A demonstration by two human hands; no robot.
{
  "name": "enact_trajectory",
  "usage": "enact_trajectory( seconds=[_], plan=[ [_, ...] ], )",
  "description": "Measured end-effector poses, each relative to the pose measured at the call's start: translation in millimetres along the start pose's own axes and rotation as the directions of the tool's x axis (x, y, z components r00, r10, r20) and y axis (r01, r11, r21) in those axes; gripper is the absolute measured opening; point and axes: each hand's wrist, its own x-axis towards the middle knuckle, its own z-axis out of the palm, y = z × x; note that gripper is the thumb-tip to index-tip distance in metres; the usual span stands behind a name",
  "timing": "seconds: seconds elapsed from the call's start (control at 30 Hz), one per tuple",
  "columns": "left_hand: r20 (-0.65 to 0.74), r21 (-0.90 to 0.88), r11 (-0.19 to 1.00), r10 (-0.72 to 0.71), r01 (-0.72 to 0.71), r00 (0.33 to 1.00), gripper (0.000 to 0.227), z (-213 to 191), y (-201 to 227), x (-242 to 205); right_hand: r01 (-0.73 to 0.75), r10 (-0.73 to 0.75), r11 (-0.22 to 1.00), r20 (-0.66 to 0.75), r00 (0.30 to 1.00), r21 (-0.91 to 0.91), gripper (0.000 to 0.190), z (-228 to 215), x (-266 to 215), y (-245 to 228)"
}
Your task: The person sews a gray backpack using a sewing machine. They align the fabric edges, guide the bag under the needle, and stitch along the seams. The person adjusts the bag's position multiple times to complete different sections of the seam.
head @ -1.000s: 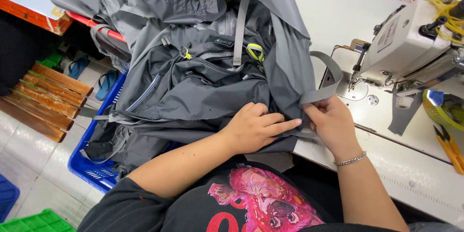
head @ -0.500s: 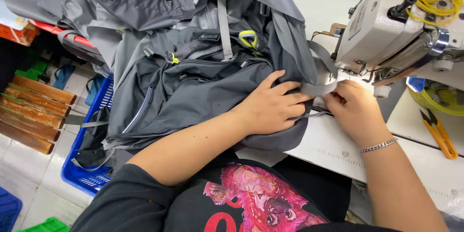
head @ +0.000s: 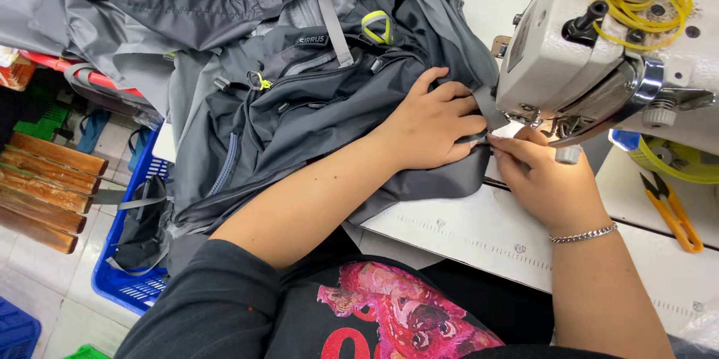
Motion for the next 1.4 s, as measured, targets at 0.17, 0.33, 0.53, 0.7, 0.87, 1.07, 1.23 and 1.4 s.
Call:
enact_trajectory(
  seconds=[0.17, 0.33, 0.53, 0.7, 0.87, 1.07, 1.23, 1.4],
  plan=[
    [-0.009, -0.075, 0.995, 0.06, -0.061, 0.998, 0.008, 11.4, -9.4, 11.4, 0.237, -0.238, 0.971, -0.137, 0.962, -0.023, 0.008, -1.8, 6.5, 13.5],
    [0.041, -0.147, 0.983, 0.113, -0.106, 0.993, 0.007, 9.8, -20.1, 13.2, 0.266, -0.269, 0.963, -0.181, 0.946, -0.042, 0.01, 2.2, 8.1, 18.7],
    [0.063, -0.148, 0.979, 0.152, -0.141, 0.986, 0.01, 7.1, -23.1, 13.4, 0.242, -0.244, 0.97, -0.151, 0.958, -0.033, 0.015, 6.5, 0.0, 25.5],
    [0.035, -0.007, 0.986, 0.169, -0.169, 0.985, 0.006, -6.0, -12.7, 9.0, 0.306, -0.3, 0.952, -0.149, 0.942, 0.014, 0.016, 1.0, 2.0, 19.0],
    [0.138, 0.0, 0.996, 0.086, -0.087, 0.987, 0.025, -24.0, -4.7, 2.7, 0.146, -0.156, 0.978, 0.058, 0.986, 0.147, 0.025, -12.2, 4.5, 3.9],
    [0.577, -0.214, 0.852, -0.285, 0.478, 0.765, 0.062, -64.1, -19.0, 36.9, 0.155, -0.158, 0.985, 0.038, 0.987, 0.08, 0.03, -7.4, 1.7, 4.0],
    [0.756, -0.123, 0.653, -0.426, 0.747, 0.497, 0.097, -76.5, -20.0, 70.9, 0.102, -0.108, 0.99, 0.06, 0.992, 0.096, 0.031, -9.3, 1.0, 2.9],
    [0.519, -0.073, 0.777, -0.505, 0.625, 0.69, 0.071, -45.4, -2.2, 57.6, 0.155, -0.158, 0.987, 0.072, 0.985, 0.04, 0.029, -12.8, -0.4, -0.6]
  ],
)
